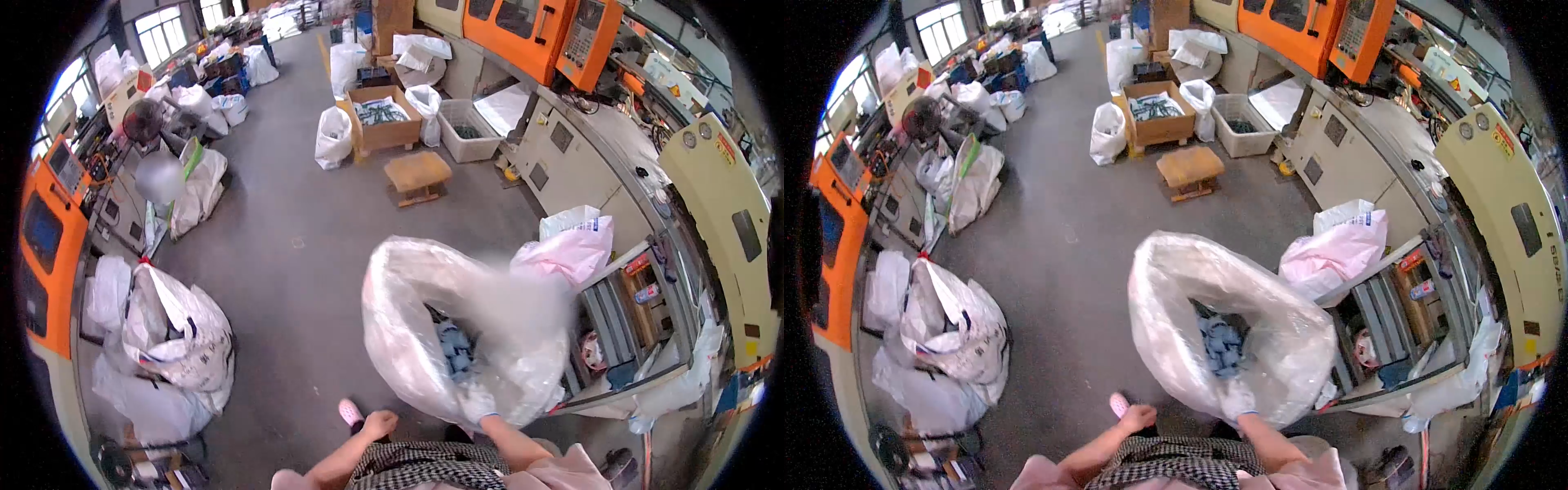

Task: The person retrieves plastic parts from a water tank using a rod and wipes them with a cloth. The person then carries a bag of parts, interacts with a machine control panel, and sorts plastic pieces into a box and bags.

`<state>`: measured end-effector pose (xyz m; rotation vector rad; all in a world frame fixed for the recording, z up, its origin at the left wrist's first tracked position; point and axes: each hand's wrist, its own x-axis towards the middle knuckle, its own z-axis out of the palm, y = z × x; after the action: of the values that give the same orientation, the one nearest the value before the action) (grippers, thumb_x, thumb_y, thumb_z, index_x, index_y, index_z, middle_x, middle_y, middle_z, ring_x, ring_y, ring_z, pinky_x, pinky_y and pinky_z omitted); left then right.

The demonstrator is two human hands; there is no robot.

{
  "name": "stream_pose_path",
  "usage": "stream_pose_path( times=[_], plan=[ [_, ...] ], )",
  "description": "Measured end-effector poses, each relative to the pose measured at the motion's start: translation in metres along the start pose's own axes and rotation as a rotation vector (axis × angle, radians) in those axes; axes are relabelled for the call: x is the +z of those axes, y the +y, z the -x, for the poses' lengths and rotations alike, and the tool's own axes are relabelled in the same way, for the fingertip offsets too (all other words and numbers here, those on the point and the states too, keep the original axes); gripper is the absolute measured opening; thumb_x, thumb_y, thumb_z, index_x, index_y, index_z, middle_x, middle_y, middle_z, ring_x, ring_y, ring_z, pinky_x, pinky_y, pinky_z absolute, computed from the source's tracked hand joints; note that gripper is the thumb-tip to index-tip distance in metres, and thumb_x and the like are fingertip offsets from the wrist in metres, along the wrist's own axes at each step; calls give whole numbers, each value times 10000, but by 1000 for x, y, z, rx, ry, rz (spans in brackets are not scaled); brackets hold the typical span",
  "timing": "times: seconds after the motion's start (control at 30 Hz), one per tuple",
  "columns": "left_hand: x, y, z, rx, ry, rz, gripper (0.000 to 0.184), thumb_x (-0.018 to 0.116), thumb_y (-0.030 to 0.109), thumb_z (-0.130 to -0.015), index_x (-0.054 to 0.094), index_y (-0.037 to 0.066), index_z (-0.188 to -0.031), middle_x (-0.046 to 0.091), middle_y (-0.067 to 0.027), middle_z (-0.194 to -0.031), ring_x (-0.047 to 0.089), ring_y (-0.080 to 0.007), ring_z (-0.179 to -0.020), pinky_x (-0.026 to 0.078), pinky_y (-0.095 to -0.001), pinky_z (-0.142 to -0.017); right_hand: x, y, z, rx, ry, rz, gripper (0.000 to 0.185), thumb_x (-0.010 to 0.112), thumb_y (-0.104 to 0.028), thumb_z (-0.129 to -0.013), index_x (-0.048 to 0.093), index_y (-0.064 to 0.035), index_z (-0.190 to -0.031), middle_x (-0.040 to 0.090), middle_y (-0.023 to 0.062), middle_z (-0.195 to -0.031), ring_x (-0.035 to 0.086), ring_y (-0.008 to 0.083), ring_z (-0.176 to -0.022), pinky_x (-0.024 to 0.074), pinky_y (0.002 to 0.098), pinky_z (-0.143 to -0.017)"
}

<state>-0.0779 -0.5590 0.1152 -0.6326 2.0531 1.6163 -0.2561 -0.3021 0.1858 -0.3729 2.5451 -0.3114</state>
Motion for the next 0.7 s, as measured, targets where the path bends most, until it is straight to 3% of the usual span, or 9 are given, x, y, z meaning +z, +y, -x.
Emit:
stream_pose_path(
  times=[0.03,0.13,0.17,0.2,0.23,0.27,0.33,0.5,0.7],
  plan=[
    [-35,-25,15,95,74,-210,258,575,276,-856,692,49,-892,687,-153,-846,663,-319,-800,514,-384,-735,5,-10,-6,35,76,17,645,460,-501,-893,461,-5,-1304,528,270,-1222,551,403,-1091,439,471,-938],
    [-150,-61,87,-152,179,-477,241,572,276,-803,710,98,-889,692,-126,-891,664,-329,-837,527,-400,-769,6,-38,-16,133,192,44,547,542,-449,-863,531,-10,-1190,556,255,-1146,571,401,-1039,464,474,-893],
    [-189,-75,105,-285,209,-369,219,584,256,-790,711,96,-868,688,-131,-829,678,-304,-795,535,-384,-739,4,-59,-24,169,248,48,485,588,-416,-841,566,-25,-1127,566,246,-1110,576,402,-1019,475,474,-872],
    [-215,-172,106,-255,373,-174,184,595,206,-777,707,79,-848,682,-128,-755,691,-267,-765,540,-370,-716,2,-77,-31,156,369,-57,375,651,-337,-789,592,-50,-1022,570,235,-1065,579,405,-991,489,480,-830],
    [-255,-147,132,-414,392,-110,163,616,166,-758,704,52,-835,656,-110,-653,678,-210,-664,539,-355,-689,-9,-98,-38,147,352,-49,358,639,-310,-788,595,-56,-1038,572,232,-1073,582,404,-989,489,482,-831],
    [-290,-210,129,-446,436,-35,136,619,103,-772,701,2,-812,627,-76,-594,634,-164,-563,538,-335,-608,-18,-117,-45,137,340,-37,345,627,-282,-788,598,-62,-1053,574,228,-1080,586,403,-986,490,483,-833],
    [-340,-153,139,-595,615,236,151,575,6,-829,647,-40,-704,605,-84,-573,591,-162,-496,495,-298,-441,-9,-139,-69,58,395,-14,328,611,-249,-796,597,-61,-1065,577,219,-1084,588,403,-982,491,484,-832],
    [-416,-117,59,-411,744,606,109,560,26,-882,616,-36,-811,619,-109,-619,599,-177,-490,508,-300,-423,-36,-228,-126,-60,322,-84,256,555,-150,-813,618,-91,-1053,595,185,-1109,604,399,-951,492,474,-840],
    [-468,-29,-50,-304,235,360,127,612,104,-895,642,-11,-941,670,-103,-759,645,-157,-631,539,-295,-564,-36,-300,-249,-257,272,-117,272,548,-148,-823,621,-105,-1082,626,175,-1010,609,388,-940,489,477,-833]
  ],
)
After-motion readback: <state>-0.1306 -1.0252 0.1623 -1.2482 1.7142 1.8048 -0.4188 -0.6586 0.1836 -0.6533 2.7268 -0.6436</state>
